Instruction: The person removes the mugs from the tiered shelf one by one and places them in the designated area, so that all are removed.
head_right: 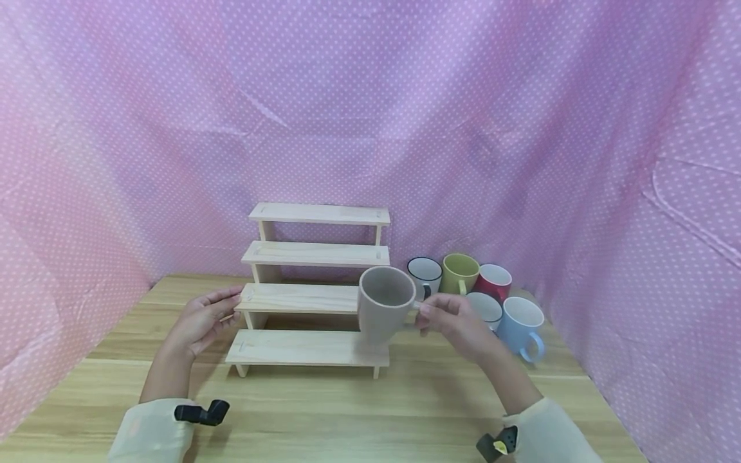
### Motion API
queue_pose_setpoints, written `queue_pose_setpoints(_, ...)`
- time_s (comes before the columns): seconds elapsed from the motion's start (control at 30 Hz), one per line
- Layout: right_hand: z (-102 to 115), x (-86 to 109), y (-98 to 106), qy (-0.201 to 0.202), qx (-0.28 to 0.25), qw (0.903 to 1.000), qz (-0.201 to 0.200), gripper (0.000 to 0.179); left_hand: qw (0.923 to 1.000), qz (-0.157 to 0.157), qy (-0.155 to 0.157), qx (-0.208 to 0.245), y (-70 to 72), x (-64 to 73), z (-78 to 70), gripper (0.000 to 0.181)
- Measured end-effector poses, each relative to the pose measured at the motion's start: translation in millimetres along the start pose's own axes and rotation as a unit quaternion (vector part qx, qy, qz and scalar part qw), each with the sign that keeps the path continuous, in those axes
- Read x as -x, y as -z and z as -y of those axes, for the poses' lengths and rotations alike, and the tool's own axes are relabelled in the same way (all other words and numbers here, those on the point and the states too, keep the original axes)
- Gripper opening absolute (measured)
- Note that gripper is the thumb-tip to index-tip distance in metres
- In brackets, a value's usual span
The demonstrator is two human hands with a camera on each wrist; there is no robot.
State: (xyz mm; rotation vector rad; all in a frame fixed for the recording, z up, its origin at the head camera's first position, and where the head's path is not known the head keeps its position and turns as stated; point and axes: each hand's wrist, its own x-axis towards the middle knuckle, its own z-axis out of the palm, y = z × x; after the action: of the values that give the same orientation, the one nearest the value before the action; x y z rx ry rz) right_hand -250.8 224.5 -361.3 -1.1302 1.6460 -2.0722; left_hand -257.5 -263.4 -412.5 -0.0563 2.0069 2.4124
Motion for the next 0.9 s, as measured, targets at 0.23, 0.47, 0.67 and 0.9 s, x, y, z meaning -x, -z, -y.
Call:
queue_pose_setpoints(0.23,7.5,16.8,19.0,0.034,-0.001,0.9993,-0.013,0.038,1.0000,0.003,0.001,0.002,-0.2,0.3,0.3,0.046)
queue_pose_setpoints(0.47,11.3,32.4,34.6,0.032,-0.013,0.9986,-0.040,0.038,1.0000,-0.001,0.001,-0.006,0.2,0.6,-0.8,0.048)
queue_pose_setpoints(0.67,11.2,47.0,41.7,0.000,0.003,0.9962,-0.087,0.036,1.0000,-0.001,0.002,-0.005,0.8,-0.6,-0.4,0.048)
queue_pose_setpoints(0.9,4.4,63.4,50.3,-0.060,0.037,0.9878,-0.139,0.031,1.0000,-0.003,0.005,0.001,0.9,-0.1,-0.8,0.048)
